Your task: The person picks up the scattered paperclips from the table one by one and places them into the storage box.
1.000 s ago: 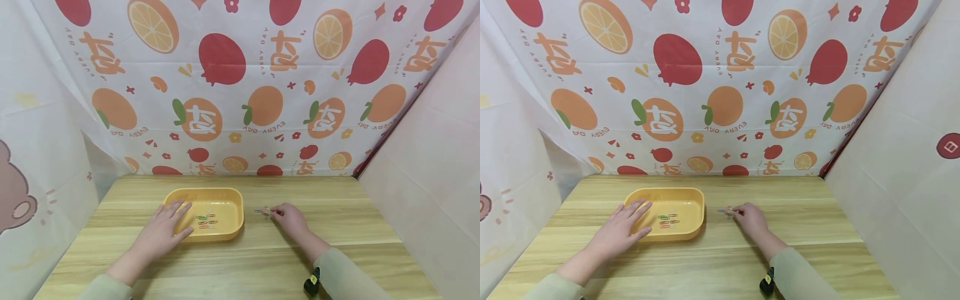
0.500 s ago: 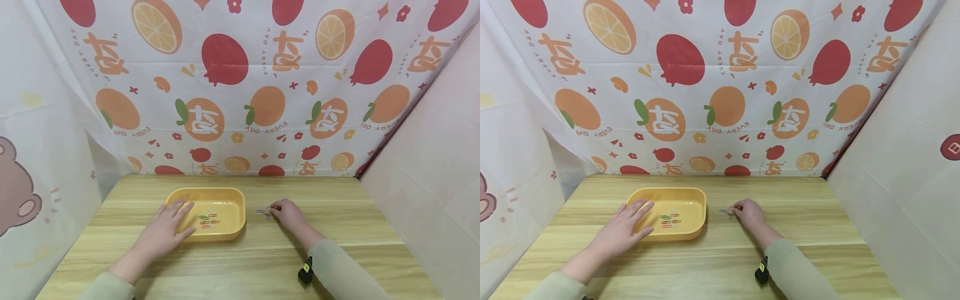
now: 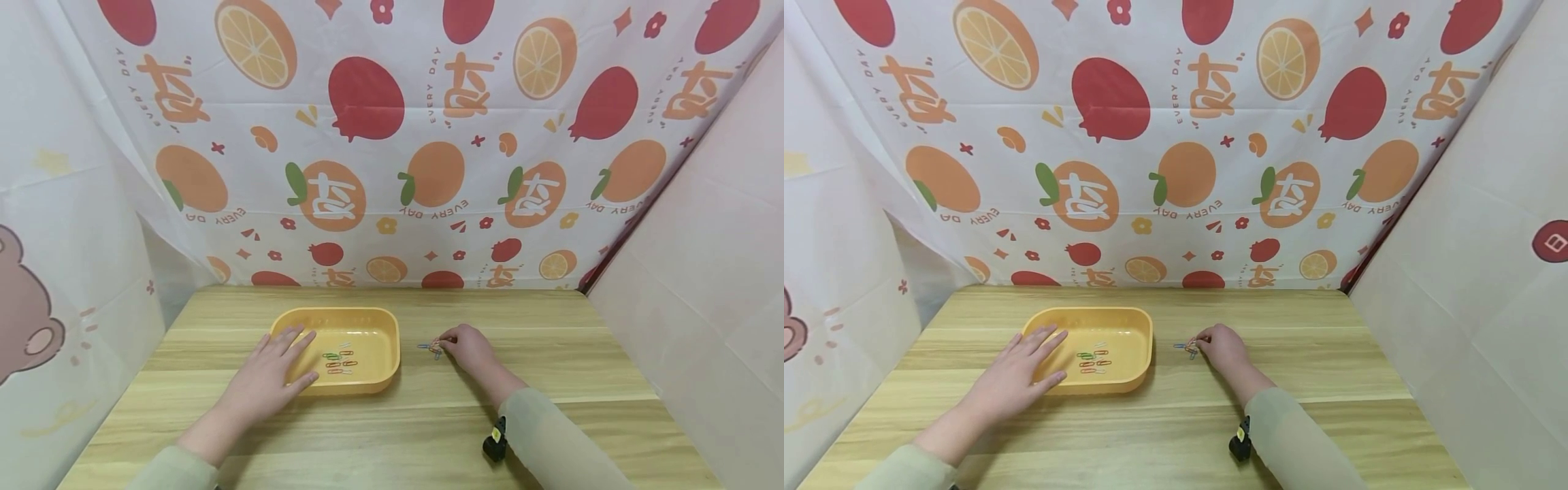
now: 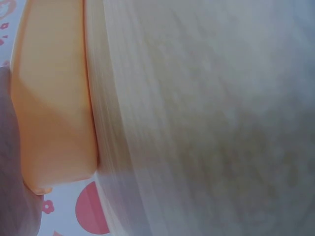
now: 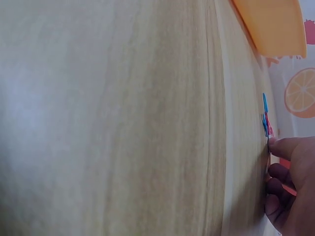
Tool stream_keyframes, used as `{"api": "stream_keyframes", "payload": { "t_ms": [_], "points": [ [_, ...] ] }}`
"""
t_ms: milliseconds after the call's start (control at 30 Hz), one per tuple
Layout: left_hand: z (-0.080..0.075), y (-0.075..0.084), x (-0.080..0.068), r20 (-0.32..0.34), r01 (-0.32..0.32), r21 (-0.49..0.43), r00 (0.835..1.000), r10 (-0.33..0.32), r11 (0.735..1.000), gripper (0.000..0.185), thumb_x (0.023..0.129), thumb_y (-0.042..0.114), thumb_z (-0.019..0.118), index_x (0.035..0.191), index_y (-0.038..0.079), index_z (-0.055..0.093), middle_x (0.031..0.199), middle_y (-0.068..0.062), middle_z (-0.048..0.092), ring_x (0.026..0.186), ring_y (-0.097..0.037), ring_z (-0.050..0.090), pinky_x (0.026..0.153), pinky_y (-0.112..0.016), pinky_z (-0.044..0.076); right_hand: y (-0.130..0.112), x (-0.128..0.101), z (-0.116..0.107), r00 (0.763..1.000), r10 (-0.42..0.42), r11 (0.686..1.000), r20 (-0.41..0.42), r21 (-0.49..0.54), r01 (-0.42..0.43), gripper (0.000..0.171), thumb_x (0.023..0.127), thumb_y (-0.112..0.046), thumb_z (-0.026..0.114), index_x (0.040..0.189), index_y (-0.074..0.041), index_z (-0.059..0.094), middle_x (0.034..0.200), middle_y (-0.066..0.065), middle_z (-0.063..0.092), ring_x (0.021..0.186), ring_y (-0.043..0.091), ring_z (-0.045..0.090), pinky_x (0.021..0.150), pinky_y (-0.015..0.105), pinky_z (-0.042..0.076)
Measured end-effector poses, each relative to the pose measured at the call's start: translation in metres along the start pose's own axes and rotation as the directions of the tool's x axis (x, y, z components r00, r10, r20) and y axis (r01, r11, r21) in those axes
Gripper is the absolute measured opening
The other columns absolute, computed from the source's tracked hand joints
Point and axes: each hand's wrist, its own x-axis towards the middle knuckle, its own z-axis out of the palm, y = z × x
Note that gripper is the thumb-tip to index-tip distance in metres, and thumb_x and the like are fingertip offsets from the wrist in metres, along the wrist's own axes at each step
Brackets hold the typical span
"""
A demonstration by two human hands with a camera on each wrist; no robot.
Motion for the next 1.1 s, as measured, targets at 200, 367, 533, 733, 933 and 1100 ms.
{"api": "stream_keyframes", "payload": {
  "t_ms": [200,367,533,733,933,1100],
  "points": [
    [0.0,0.0,0.0,0.005,0.004,0.001,1.0,-0.004,1.0,0.075,0.093,0.055,0.062,0.154,0.019,0.038,0.158,-0.012,0.034,0.146,-0.036,0.027,0.122,-0.052,0.006,0.002,0.001,0.002,1.0,0.003,1.0,-0.016,0.006,-0.003,0.007,0.091,-0.023,0.073,0.092,-0.021,0.079,0.093,-0.005,0.067,0.087,0.014,0.061,0.081,0.038,0.053],
    [0.0,0.0,0.0,0.001,0.003,-0.005,1.0,-0.003,1.0,0.074,0.093,0.054,0.062,0.154,0.019,0.038,0.157,-0.012,0.035,0.145,-0.037,0.028,0.121,-0.053,0.007,0.004,0.0,0.003,1.0,-0.018,1.0,-0.022,-0.005,0.018,0.005,0.09,-0.022,0.075,0.089,-0.019,0.078,0.087,-0.005,0.063,0.08,0.012,0.057,0.076,0.036,0.052],
    [0.0,0.0,0.0,-0.018,-0.002,-0.011,1.0,0.002,1.0,0.074,0.092,0.051,0.065,0.153,0.019,0.039,0.156,-0.013,0.037,0.144,-0.037,0.03,0.12,-0.056,0.011,0.005,-0.001,0.003,0.999,-0.026,1.0,-0.022,-0.007,0.026,0.005,0.09,-0.024,0.075,0.088,-0.02,0.077,0.085,-0.006,0.061,0.078,0.011,0.056,0.075,0.034,0.051],
    [0.001,0.0,0.0,-0.033,-0.013,-0.007,0.999,0.013,1.0,0.074,0.093,0.053,0.063,0.153,0.019,0.039,0.156,-0.014,0.037,0.144,-0.038,0.03,0.121,-0.054,0.009,0.006,-0.001,0.003,0.999,-0.025,1.0,-0.03,-0.003,0.025,0.006,0.09,-0.024,0.074,0.088,-0.02,0.077,0.084,-0.007,0.061,0.077,0.01,0.055,0.075,0.034,0.051],
    [0.001,-0.001,0.0,-0.037,-0.018,-0.007,0.999,0.018,1.0,0.074,0.093,0.053,0.063,0.154,0.018,0.038,0.156,-0.015,0.037,0.143,-0.039,0.031,0.122,-0.052,0.006,0.01,-0.003,0.002,0.998,-0.034,0.999,-0.051,0.002,0.034,0.006,0.09,-0.024,0.075,0.087,-0.021,0.078,0.082,-0.008,0.06,0.076,0.01,0.055,0.073,0.034,0.051],
    [0.001,-0.001,0.0,-0.038,-0.016,-0.004,0.999,0.016,1.0,0.075,0.092,0.053,0.064,0.153,0.018,0.039,0.155,-0.015,0.038,0.143,-0.039,0.031,0.122,-0.053,0.008,0.016,-0.005,0.002,0.997,-0.037,0.999,-0.069,0.005,0.038,0.006,0.089,-0.024,0.075,0.086,-0.021,0.078,0.081,-0.008,0.06,0.075,0.009,0.055,0.073,0.033,0.051]
  ]
}}
